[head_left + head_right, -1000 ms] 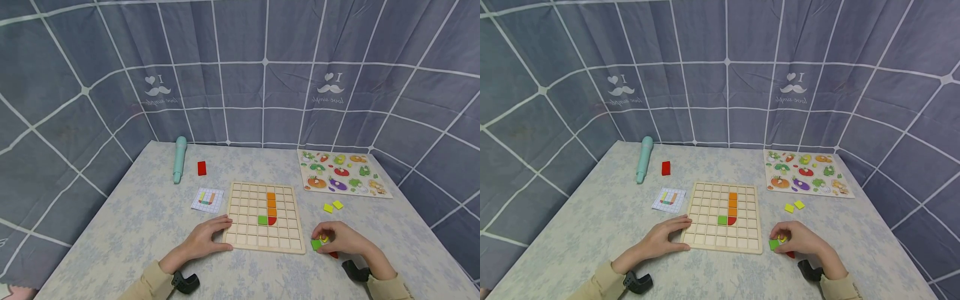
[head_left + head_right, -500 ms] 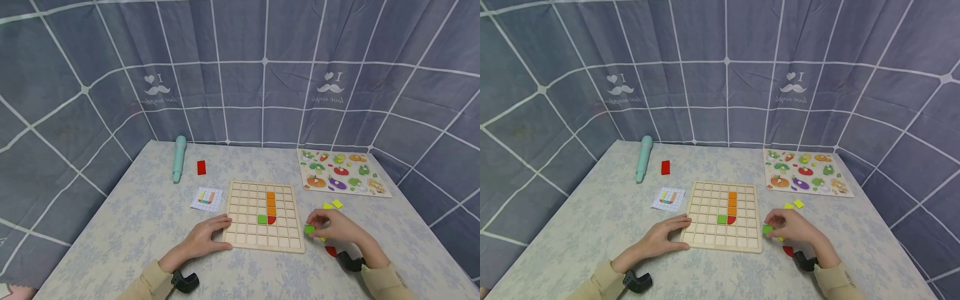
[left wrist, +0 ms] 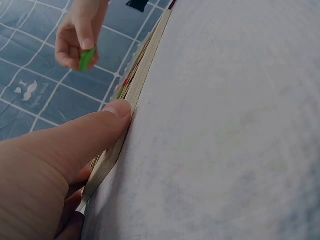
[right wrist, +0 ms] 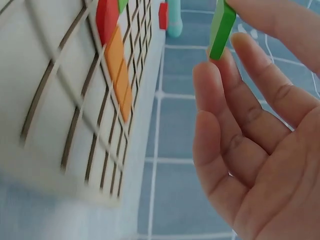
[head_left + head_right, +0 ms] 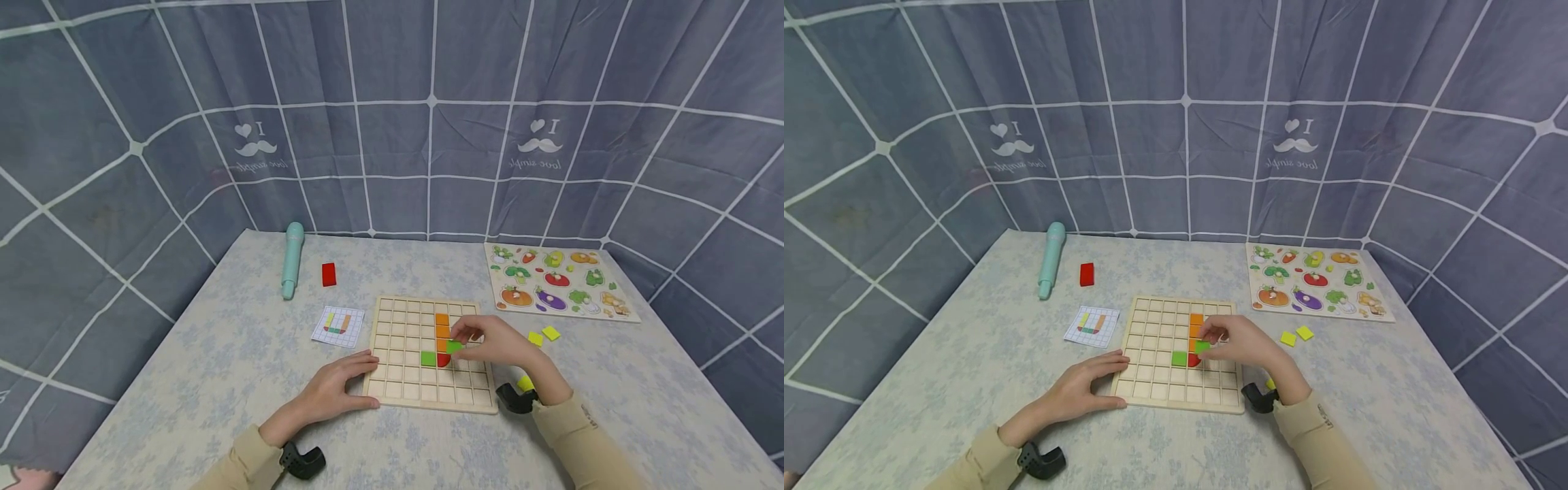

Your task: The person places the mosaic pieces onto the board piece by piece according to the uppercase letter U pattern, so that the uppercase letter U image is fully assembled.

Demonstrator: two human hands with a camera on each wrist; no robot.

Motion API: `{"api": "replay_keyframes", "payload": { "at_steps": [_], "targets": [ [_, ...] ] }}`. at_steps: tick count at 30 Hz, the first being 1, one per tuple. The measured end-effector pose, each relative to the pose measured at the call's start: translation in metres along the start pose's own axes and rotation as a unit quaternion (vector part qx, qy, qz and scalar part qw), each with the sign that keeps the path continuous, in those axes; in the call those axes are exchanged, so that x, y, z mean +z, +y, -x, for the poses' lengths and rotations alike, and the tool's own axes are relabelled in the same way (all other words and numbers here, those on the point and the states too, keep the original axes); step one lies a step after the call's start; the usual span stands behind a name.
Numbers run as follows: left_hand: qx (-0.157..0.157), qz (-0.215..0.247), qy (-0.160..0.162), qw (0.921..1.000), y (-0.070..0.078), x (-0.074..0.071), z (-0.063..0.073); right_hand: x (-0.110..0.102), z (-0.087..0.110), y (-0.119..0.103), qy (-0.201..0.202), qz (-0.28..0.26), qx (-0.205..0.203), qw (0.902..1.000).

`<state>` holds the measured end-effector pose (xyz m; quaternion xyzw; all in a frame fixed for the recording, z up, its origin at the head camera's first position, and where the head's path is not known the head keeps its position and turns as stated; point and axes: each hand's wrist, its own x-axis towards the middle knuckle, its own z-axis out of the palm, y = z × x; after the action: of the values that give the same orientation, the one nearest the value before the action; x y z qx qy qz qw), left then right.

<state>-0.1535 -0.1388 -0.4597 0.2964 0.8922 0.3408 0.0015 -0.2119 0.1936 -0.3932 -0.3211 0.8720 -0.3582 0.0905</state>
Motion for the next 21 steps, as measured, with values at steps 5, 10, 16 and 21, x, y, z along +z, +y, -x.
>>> {"api": "replay_keyframes", "payload": {
  "at_steps": [5, 10, 16, 21],
  "targets": [
    [0.001, -0.002, 0.001, 1.0000, 0.000, 0.000, 0.000, 0.015, -0.020, -0.006, -0.018, -0.025, -0.008, 0.9995],
    [-0.005, -0.001, -0.001, 1.0000, 0.000, 0.000, 0.000, 0.031, -0.036, -0.010, -0.052, -0.044, -0.008, 0.9977],
    [-0.009, -0.002, -0.005, 0.9999, 0.001, 0.000, 0.000, 0.044, -0.048, -0.014, -0.068, -0.033, 0.005, 0.9971],
    [-0.009, -0.001, -0.006, 0.9999, 0.002, -0.001, 0.000, 0.050, -0.052, -0.016, -0.077, -0.026, 0.021, 0.9964]
  ]
}}
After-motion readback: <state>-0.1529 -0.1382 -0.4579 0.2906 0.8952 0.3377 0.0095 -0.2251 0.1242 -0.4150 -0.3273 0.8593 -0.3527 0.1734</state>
